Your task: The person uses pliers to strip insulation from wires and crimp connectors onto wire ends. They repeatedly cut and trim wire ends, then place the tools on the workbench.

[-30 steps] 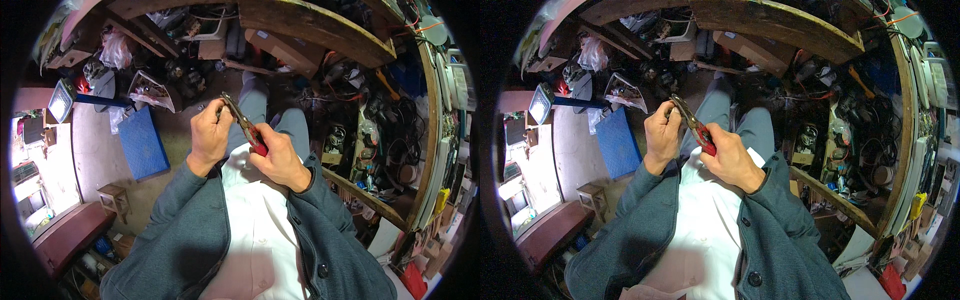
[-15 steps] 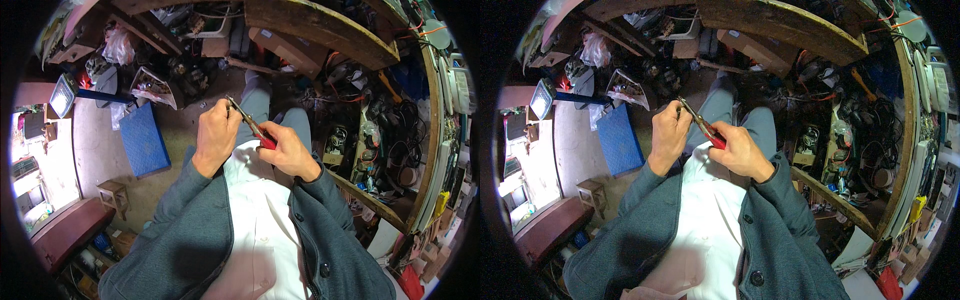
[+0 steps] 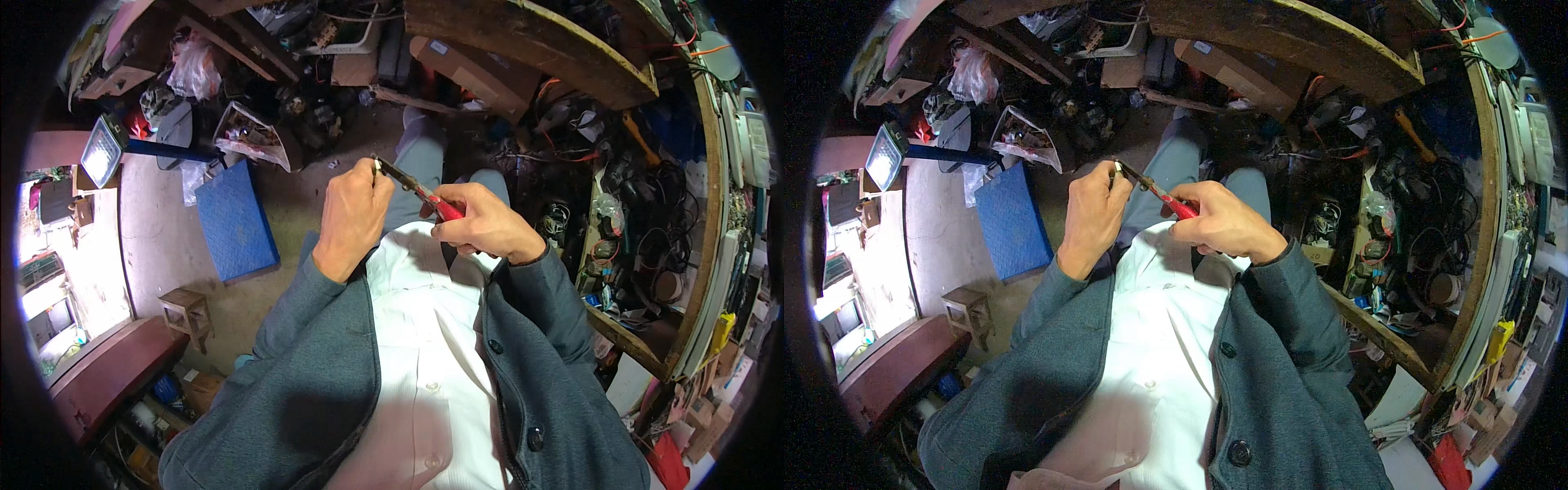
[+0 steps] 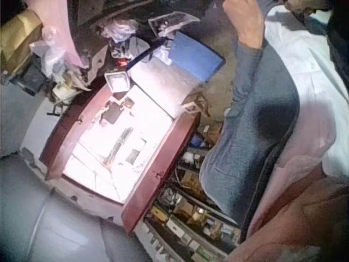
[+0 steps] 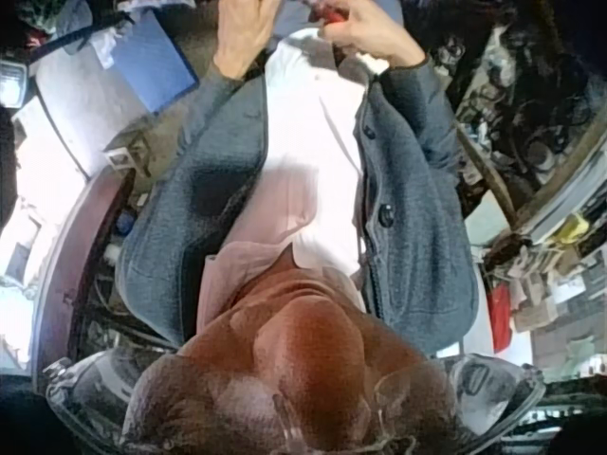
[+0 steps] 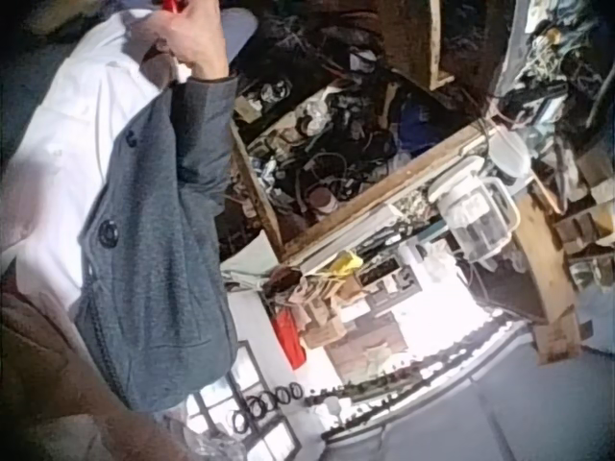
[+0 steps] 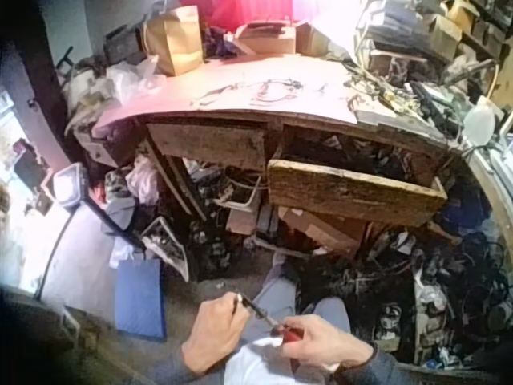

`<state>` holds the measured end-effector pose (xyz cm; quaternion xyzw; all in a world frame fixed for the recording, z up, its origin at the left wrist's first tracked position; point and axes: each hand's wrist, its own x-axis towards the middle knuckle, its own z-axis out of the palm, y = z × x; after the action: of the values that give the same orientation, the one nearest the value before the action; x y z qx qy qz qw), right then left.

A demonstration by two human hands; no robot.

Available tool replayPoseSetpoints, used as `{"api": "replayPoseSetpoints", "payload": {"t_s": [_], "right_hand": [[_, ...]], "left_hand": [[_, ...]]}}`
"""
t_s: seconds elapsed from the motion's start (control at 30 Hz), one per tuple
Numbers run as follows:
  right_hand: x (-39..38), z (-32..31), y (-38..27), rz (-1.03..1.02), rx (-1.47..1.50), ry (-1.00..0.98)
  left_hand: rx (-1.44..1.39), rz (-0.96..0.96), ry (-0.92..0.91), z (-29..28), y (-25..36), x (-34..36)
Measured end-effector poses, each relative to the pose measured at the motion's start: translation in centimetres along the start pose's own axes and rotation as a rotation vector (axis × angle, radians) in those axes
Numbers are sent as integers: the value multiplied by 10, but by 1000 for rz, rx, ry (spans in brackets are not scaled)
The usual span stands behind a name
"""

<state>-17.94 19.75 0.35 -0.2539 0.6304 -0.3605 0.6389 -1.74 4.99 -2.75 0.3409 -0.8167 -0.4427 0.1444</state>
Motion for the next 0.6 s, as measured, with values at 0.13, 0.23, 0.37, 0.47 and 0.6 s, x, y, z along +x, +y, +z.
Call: {"api": "replayPoseSetpoints", "payload": {"t_s": [0.13,0.23,0.37,0.47,0.6], "right_hand": [[7,-2,7,-19,52,-32],[13,9,17,-132,-167,46],[9,32,21,-355,-412,366],[10,38,33,-468,-519,551],[4,41,28,-455,-763,593]], "left_hand": [[11,29,17,0,-6,3],[-95,-24,7,-1,-11,7],[-598,-261,-120,-3,-18,12],[-876,-398,-202,-10,-11,14],[-992,-434,-196,-9,-14,13]]}}
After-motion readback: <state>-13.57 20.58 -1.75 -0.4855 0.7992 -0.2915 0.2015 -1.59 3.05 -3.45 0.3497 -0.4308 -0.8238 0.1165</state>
